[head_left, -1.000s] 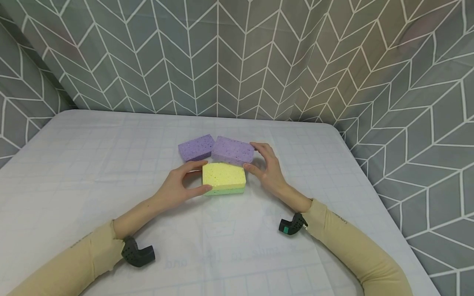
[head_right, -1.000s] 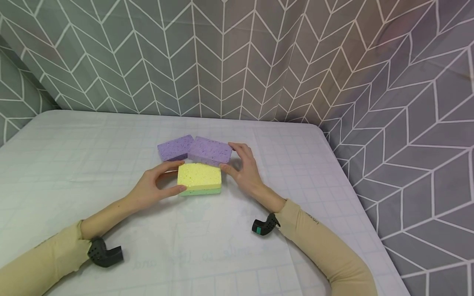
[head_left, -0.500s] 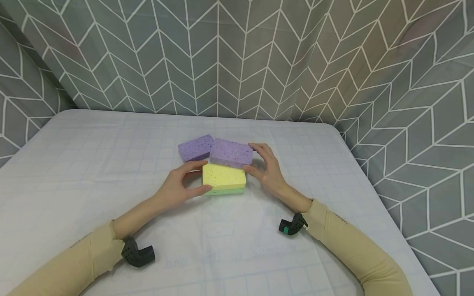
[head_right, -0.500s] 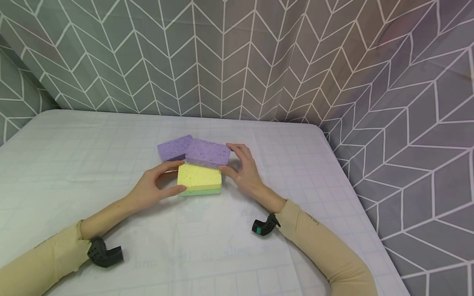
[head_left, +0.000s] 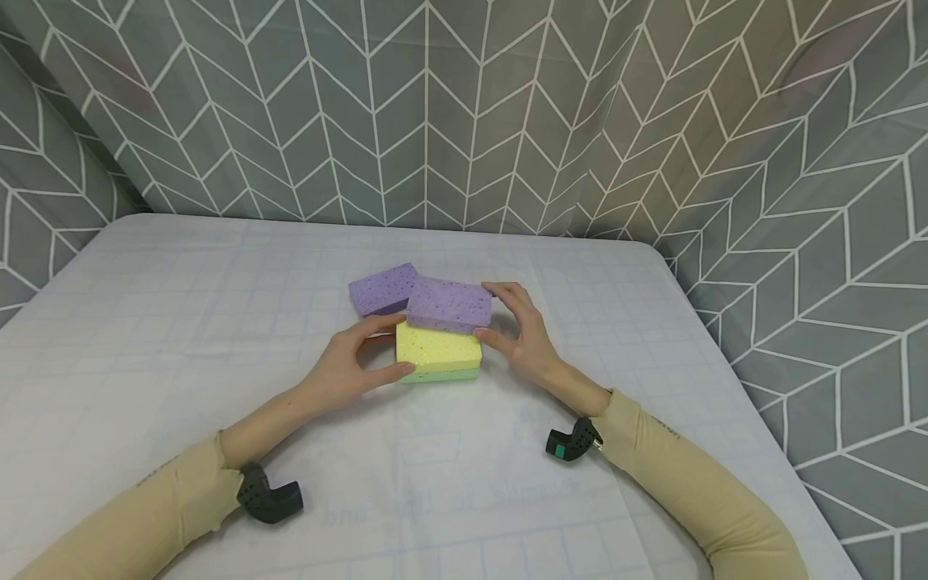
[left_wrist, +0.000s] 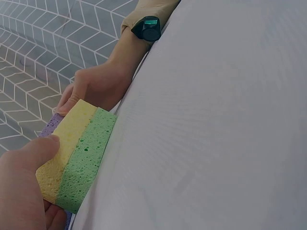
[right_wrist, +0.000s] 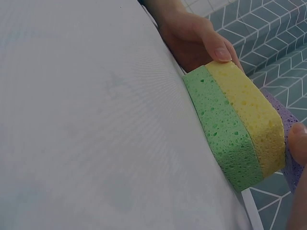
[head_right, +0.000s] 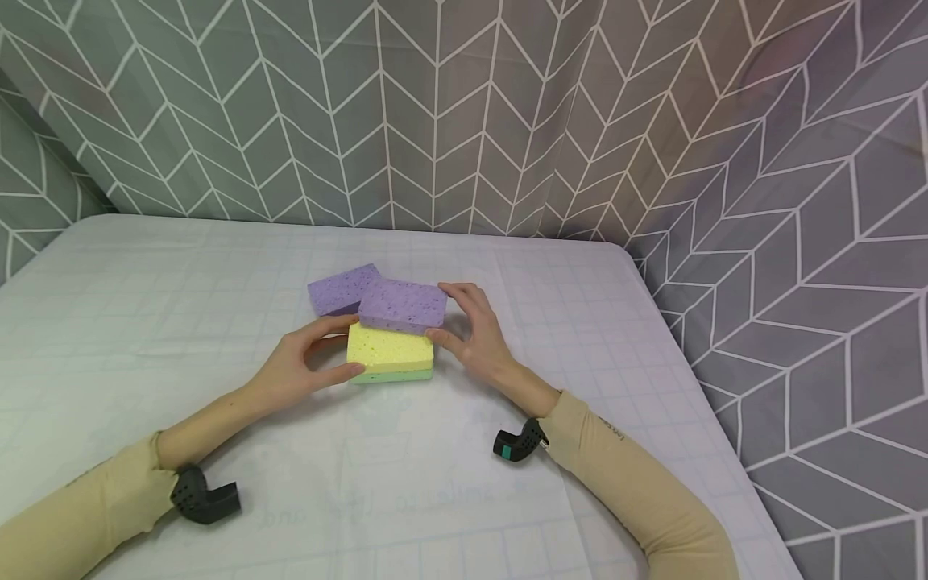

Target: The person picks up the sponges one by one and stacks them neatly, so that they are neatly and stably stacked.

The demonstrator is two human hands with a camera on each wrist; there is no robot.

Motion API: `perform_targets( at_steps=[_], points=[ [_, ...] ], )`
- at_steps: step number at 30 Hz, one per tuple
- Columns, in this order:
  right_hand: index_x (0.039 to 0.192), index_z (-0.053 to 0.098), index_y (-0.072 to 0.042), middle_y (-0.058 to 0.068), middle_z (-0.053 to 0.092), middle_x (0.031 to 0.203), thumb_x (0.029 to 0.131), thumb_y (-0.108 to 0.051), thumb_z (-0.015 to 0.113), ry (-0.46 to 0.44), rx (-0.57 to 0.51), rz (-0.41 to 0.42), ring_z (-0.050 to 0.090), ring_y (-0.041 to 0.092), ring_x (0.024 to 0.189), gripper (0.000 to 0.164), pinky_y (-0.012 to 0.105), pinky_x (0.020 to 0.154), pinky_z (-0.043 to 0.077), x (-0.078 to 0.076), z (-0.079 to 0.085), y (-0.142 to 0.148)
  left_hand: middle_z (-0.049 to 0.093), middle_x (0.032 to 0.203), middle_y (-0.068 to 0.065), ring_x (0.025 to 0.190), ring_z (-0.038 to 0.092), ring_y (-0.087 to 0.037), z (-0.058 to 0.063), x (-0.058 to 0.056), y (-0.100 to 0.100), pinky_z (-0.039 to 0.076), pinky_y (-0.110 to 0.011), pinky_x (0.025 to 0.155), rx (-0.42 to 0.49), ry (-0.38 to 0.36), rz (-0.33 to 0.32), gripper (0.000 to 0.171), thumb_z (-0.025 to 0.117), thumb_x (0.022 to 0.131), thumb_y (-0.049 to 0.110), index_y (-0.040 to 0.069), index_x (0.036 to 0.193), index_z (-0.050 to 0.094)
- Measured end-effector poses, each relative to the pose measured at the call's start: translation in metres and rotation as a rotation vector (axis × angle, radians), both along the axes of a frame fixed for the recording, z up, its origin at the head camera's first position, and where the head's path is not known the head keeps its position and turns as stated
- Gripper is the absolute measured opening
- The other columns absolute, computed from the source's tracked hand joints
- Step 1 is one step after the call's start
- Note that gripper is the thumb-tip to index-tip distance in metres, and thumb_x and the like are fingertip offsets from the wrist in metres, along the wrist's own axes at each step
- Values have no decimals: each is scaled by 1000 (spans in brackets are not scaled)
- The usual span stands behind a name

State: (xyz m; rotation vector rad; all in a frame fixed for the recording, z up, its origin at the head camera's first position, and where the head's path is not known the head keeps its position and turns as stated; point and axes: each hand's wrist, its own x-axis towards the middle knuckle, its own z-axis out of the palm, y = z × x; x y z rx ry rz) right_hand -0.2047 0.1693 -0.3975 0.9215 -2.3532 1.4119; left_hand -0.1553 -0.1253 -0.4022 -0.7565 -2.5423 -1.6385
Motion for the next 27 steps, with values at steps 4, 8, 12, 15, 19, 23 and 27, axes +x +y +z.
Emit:
perform_targets(
  at_steps=[4, 8, 12, 15, 19, 23, 27],
  points=[
    [144, 47, 1, 16, 52, 134, 89, -34, 74, 22, -3, 13, 46, 33, 130, 70, 57, 115, 33, -2, -2, 1, 54, 144, -5, 126, 58, -23, 0, 0, 0, 46, -31, 111, -7, 0, 2, 70, 83, 83, 20, 10, 145, 51],
    [143, 47, 2, 16, 52, 133, 90, -56, 67, 38, -4, 17, 47, 33, 129, 81, 58, 114, 33, -3, -4, 2, 54, 144, -5, 126, 58, -23, -1, -1, 0, 46, -31, 111, -13, -1, 5, 71, 83, 83, 21, 11, 145, 50],
    [144, 48, 0, 16, 52, 134, 90, -40, 72, 36, -6, 26, 46, 33, 130, 72, 58, 115, 33, -3, -4, 3, 54, 144, -5, 126, 58, -23, -1, -1, 0, 46, -30, 111, -12, -2, 6, 71, 83, 83, 21, 11, 145, 50],
    [144, 48, -1, 16, 53, 134, 88, -28, 75, 36, -10, 38, 46, 34, 130, 67, 59, 115, 33, -4, -4, 3, 54, 144, -5, 127, 58, -23, 0, -1, 0, 46, -31, 111, -8, -3, 4, 71, 83, 83, 21, 11, 145, 50],
    [143, 49, -1, 16, 53, 134, 89, -37, 73, 33, -8, 46, 46, 33, 129, 70, 57, 115, 33, -3, -4, 3, 54, 145, -5, 127, 58, -24, 1, -1, 0, 46, -32, 112, -14, -4, 8, 71, 83, 83, 22, 11, 145, 50],
    [142, 49, 0, 15, 53, 135, 89, -55, 67, 37, 0, 47, 46, 32, 129, 78, 57, 115, 34, -2, -3, 2, 54, 144, -7, 127, 58, -25, 2, 0, 0, 46, -34, 112, -18, -7, 14, 72, 83, 83, 22, 10, 145, 50],
    [141, 49, 1, 14, 52, 134, 89, -62, 64, 41, 10, 47, 46, 32, 130, 83, 57, 115, 34, -2, -2, 1, 55, 144, -6, 126, 58, -24, 1, 0, 0, 46, -33, 112, -12, -13, 13, 73, 84, 83, 21, 10, 146, 49]
  ],
)
